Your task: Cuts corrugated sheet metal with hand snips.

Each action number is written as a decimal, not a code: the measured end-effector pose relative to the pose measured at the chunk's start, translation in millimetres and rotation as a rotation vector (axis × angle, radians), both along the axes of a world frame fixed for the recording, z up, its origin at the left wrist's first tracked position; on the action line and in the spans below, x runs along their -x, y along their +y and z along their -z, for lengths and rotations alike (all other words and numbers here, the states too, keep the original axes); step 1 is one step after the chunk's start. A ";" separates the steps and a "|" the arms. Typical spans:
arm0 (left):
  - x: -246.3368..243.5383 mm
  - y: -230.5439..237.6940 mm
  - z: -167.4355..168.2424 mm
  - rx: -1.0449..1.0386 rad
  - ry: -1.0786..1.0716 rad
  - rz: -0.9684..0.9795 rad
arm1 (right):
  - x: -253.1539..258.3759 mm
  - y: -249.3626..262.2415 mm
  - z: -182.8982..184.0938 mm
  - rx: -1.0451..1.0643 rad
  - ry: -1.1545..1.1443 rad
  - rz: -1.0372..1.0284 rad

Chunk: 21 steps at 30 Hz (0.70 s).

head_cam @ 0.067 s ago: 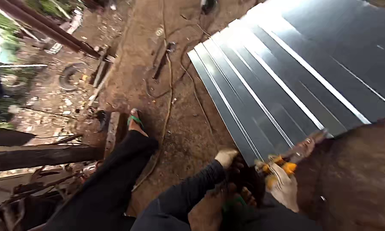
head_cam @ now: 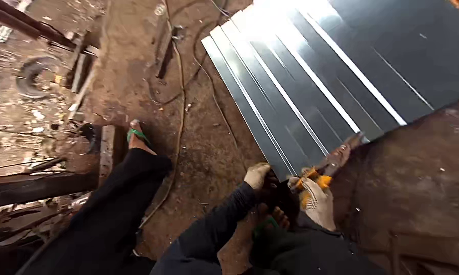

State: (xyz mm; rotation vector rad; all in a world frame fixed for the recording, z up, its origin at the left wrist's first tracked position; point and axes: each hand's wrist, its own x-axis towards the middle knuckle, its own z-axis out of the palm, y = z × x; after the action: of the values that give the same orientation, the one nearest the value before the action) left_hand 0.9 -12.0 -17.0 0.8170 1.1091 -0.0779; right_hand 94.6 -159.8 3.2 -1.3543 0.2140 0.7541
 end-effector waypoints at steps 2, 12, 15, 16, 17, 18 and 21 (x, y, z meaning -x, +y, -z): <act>2.9 -5.0 14.5 0.081 -0.105 -0.159 | -1.6 -12.2 2.7 0.042 -0.069 -0.075; 2.7 -27.2 40.2 0.528 -0.360 -0.462 | 16.9 -127.8 1.3 0.608 -0.085 -0.869; 6.8 -33.5 53.7 0.555 -0.408 -0.440 | 15.6 -136.2 2.0 0.670 -0.025 -1.025; 7.3 -34.6 56.5 0.558 -0.406 -0.428 | 14.9 -136.7 1.3 0.699 -0.040 -1.057; 7.2 -35.0 57.9 0.559 -0.401 -0.416 | 12.8 -135.9 0.2 0.722 -0.054 -1.094; 6.8 -34.6 56.9 0.558 -0.392 -0.408 | 10.4 -134.6 -1.3 0.735 -0.066 -1.126; 3.6 -32.9 48.4 0.545 -0.352 -0.412 | 7.3 -129.1 -4.7 0.765 -0.079 -1.165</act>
State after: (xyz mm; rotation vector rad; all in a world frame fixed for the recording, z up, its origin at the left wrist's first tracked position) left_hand -2.8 -44.9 -65.4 0.0982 0.8415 0.1040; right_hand 87.3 -289.0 8.0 -2.2450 -0.4586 1.6796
